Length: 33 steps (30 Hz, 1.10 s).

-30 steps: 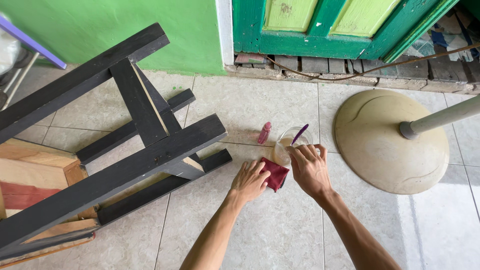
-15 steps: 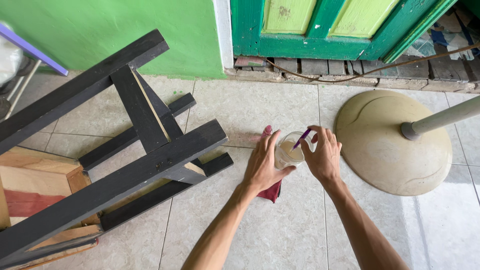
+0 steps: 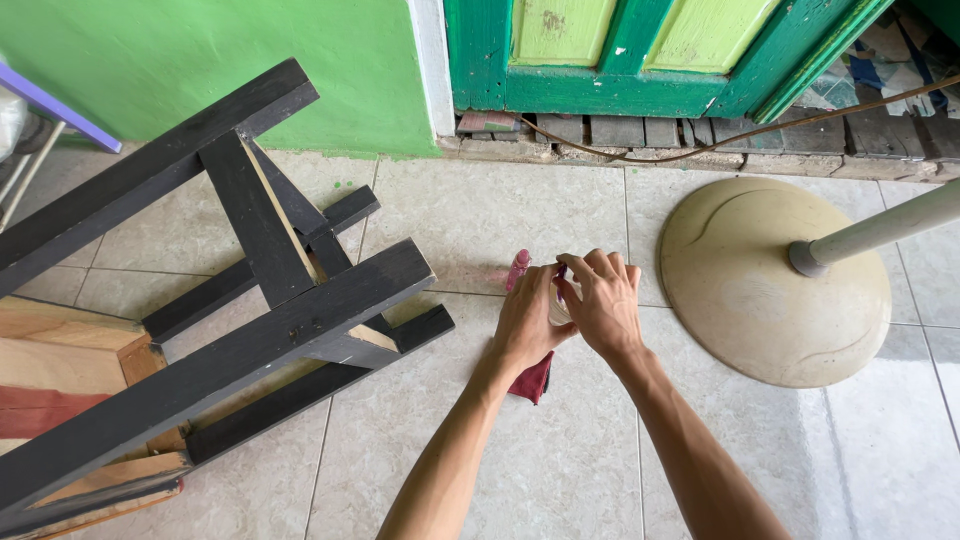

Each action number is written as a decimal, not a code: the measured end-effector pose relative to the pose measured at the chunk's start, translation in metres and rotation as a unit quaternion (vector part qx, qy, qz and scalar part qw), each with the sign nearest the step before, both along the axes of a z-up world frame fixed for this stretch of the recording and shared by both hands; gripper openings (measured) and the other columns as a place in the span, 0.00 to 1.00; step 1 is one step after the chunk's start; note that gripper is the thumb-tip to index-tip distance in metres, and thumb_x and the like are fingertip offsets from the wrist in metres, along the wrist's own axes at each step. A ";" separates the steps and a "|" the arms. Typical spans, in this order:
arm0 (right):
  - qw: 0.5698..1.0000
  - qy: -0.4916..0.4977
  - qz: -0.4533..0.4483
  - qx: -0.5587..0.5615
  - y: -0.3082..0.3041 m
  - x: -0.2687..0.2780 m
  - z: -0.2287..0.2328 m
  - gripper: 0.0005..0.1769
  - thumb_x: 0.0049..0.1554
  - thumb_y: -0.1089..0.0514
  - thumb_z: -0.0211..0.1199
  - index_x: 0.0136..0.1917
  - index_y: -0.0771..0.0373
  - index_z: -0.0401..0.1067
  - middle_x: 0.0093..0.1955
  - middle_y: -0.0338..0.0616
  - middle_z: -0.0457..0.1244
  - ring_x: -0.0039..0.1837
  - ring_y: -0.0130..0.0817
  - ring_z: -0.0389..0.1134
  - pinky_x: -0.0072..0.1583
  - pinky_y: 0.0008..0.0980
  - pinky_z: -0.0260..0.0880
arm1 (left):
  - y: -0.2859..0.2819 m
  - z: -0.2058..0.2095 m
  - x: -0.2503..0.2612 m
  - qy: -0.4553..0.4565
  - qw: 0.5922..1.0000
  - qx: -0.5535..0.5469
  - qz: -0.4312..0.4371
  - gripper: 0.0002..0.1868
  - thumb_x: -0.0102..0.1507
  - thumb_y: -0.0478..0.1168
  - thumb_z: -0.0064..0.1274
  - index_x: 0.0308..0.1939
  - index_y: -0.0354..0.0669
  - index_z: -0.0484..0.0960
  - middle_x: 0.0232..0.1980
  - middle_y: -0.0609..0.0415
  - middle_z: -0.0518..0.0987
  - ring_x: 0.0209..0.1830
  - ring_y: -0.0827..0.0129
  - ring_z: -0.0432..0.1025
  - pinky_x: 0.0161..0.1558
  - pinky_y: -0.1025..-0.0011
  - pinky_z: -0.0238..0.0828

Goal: The person sands the edges and corners of a wooden stool using a red sanding block. They then use a purple toothbrush to scrub the black painted frame of the stool, focusing on the joints and crevices.

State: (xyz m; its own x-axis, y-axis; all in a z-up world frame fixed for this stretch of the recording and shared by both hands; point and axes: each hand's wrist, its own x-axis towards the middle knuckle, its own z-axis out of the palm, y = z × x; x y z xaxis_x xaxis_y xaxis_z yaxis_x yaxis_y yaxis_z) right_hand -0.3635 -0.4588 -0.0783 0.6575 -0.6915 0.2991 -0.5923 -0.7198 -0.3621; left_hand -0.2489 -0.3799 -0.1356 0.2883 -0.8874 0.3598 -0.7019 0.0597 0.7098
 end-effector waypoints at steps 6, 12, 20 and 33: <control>0.996 -0.057 0.033 -0.055 -0.011 -0.019 0.000 0.14 0.57 0.53 0.68 0.56 0.55 0.79 0.50 0.39 0.68 0.53 0.35 0.63 0.56 0.39 0.58 | 0.003 0.015 -0.003 0.031 0.999 0.031 0.006 0.55 0.43 0.54 0.77 0.66 0.36 0.65 0.58 0.41 0.74 0.59 0.53 0.71 0.58 0.54 0.70; 0.998 -0.011 0.058 0.003 -0.014 -0.030 0.000 0.14 0.58 0.53 0.68 0.55 0.59 0.79 0.52 0.40 0.72 0.53 0.35 0.65 0.58 0.39 0.59 | 0.005 0.016 -0.006 0.026 0.999 0.029 0.013 0.56 0.43 0.56 0.75 0.68 0.39 0.66 0.59 0.44 0.75 0.61 0.54 0.71 0.62 0.53 0.68; 0.997 -0.016 0.077 0.016 -0.007 -0.037 -0.002 0.13 0.56 0.53 0.67 0.53 0.57 0.80 0.50 0.38 0.73 0.50 0.34 0.66 0.58 0.38 0.59 | 0.004 0.015 -0.007 0.032 0.998 0.060 0.014 0.56 0.43 0.57 0.74 0.69 0.41 0.63 0.60 0.46 0.75 0.62 0.55 0.70 0.61 0.52 0.66; 0.995 -0.085 0.022 0.055 0.000 -0.053 0.030 0.13 0.58 0.53 0.68 0.52 0.63 0.77 0.47 0.48 0.69 0.47 0.39 0.68 0.50 0.40 0.69 | 0.001 0.014 -0.008 -0.014 0.998 0.061 0.024 0.57 0.44 0.58 0.75 0.68 0.42 0.62 0.63 0.46 0.73 0.66 0.53 0.67 0.69 0.41 0.53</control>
